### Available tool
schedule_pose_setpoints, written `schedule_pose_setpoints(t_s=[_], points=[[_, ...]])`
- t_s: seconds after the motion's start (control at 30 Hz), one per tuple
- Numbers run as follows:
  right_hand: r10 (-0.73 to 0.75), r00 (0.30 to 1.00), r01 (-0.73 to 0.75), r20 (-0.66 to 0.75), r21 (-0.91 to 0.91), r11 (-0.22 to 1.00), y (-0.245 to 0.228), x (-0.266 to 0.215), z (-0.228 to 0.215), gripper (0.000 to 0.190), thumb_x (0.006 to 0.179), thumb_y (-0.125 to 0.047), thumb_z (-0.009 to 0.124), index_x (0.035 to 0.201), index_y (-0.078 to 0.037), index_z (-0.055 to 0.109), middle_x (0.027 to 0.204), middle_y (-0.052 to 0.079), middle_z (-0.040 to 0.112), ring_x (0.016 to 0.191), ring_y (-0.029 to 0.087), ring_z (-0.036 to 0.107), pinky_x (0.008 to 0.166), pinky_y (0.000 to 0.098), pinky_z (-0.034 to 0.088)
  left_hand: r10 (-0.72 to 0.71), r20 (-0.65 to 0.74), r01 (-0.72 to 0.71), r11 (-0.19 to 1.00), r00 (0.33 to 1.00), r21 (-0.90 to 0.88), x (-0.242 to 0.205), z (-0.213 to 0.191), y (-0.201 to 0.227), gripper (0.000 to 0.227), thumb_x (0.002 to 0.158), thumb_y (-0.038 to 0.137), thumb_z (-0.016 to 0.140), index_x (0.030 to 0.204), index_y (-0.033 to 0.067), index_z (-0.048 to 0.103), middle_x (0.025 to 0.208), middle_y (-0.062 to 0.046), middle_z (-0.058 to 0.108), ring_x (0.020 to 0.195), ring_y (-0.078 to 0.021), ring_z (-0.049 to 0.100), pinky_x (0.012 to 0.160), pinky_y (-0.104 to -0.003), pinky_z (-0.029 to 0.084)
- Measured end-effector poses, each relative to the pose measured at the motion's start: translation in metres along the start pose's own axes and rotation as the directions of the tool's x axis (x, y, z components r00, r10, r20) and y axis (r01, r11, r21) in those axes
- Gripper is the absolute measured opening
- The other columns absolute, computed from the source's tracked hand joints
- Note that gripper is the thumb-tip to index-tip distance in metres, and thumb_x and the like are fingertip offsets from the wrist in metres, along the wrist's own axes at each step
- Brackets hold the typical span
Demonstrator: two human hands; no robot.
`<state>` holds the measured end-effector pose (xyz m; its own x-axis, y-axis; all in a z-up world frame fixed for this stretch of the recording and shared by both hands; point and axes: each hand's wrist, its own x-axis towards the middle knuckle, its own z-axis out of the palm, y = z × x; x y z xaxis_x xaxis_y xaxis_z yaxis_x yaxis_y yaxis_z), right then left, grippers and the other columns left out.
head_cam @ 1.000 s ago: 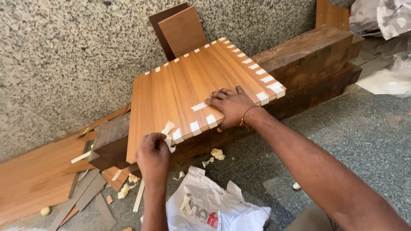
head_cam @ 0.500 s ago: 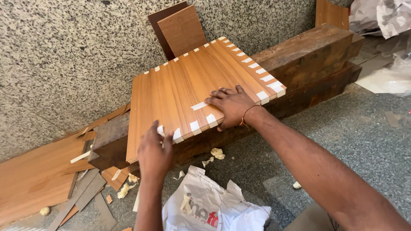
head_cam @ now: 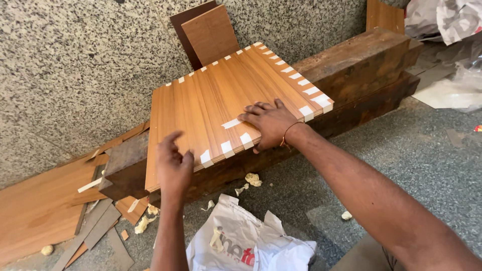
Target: The person applies and presses down strips of white tape along the edges of a wood-grain panel by hand.
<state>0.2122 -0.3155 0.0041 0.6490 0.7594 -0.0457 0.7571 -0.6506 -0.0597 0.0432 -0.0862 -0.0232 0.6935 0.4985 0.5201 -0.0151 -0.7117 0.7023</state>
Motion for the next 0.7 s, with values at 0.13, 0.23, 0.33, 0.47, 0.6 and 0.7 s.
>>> schedule_pose_setpoints(t_s=[0.13,0.23,0.33,0.47,0.6,0.7], points=[[0.004,1.0,-0.004,-0.011,0.005,1.0,0.0,-0.001,-0.001,0.11,0.068,-0.057,0.085,0.159,-0.034,0.029,0.17,-0.004,0.021,0.157,0.023,0.016,0.125,0.0631,0.009,0.28,0.2,-0.318,0.928,0.939,0.196,0.015,-0.002,-0.013,0.043,0.072,-0.008,0.062,0.106,0.0126,0.078,0.127,-0.02,0.058,0.1,-0.0337,0.055,0.085,-0.045,0.052],[-0.002,1.0,0.002,-0.02,0.012,1.0,0.0,-0.002,-0.001,0.11,0.067,-0.058,0.086,0.159,-0.033,0.029,0.169,-0.003,0.021,0.157,0.024,0.017,0.125,0.0635,0.01,0.349,0.321,-0.419,0.89,0.88,0.18,0.016,-0.002,-0.013,0.036,0.078,-0.005,0.06,0.103,0.0141,0.078,0.129,-0.018,0.063,0.116,-0.0382,0.057,0.098,-0.049,0.049],[-0.006,1.0,0.007,-0.026,0.02,1.0,0.0,-0.001,0.0,0.111,0.066,-0.058,0.086,0.158,-0.033,0.028,0.169,-0.003,0.021,0.156,0.025,0.017,0.124,0.0632,0.009,0.182,0.404,-0.287,0.933,0.896,0.217,0.016,-0.001,-0.006,0.022,0.088,0.004,0.061,0.103,0.0136,0.075,0.12,-0.012,0.067,0.112,-0.035,0.061,0.097,-0.047,0.05],[0.0,1.0,0.0,-0.014,0.005,1.0,0.001,-0.001,0.001,0.111,0.067,-0.058,0.085,0.159,-0.034,0.028,0.169,-0.003,0.021,0.157,0.024,0.017,0.125,0.0626,0.011,0.193,0.412,-0.307,0.923,0.89,0.231,0.016,-0.001,0.006,0.022,0.088,0.002,0.058,0.101,0.0118,0.073,0.113,-0.012,0.066,0.109,-0.0339,0.064,0.095,-0.044,0.052],[0.01,1.0,-0.01,-0.007,0.01,1.0,-0.001,0.001,0.001,0.112,0.067,-0.059,0.085,0.159,-0.036,0.027,0.17,-0.004,0.019,0.157,0.024,0.016,0.126,0.0613,0.008,0.136,0.413,-0.27,0.92,0.9,0.285,0.014,0.0,0.016,0.016,0.091,0.006,0.059,0.102,0.0107,0.07,0.109,-0.012,0.065,0.102,-0.0344,0.067,0.088,-0.046,0.054],[0.0,1.0,0.0,-0.011,0.005,1.0,0.001,0.002,0.002,0.112,0.067,-0.059,0.085,0.159,-0.034,0.025,0.17,-0.004,0.018,0.156,0.024,0.016,0.125,0.0619,0.008,0.134,0.416,-0.285,0.901,0.899,0.326,0.011,0.001,0.018,0.012,0.093,0.011,0.06,0.102,0.0104,0.068,0.109,-0.013,0.064,0.098,-0.0378,0.067,0.084,-0.049,0.054]])
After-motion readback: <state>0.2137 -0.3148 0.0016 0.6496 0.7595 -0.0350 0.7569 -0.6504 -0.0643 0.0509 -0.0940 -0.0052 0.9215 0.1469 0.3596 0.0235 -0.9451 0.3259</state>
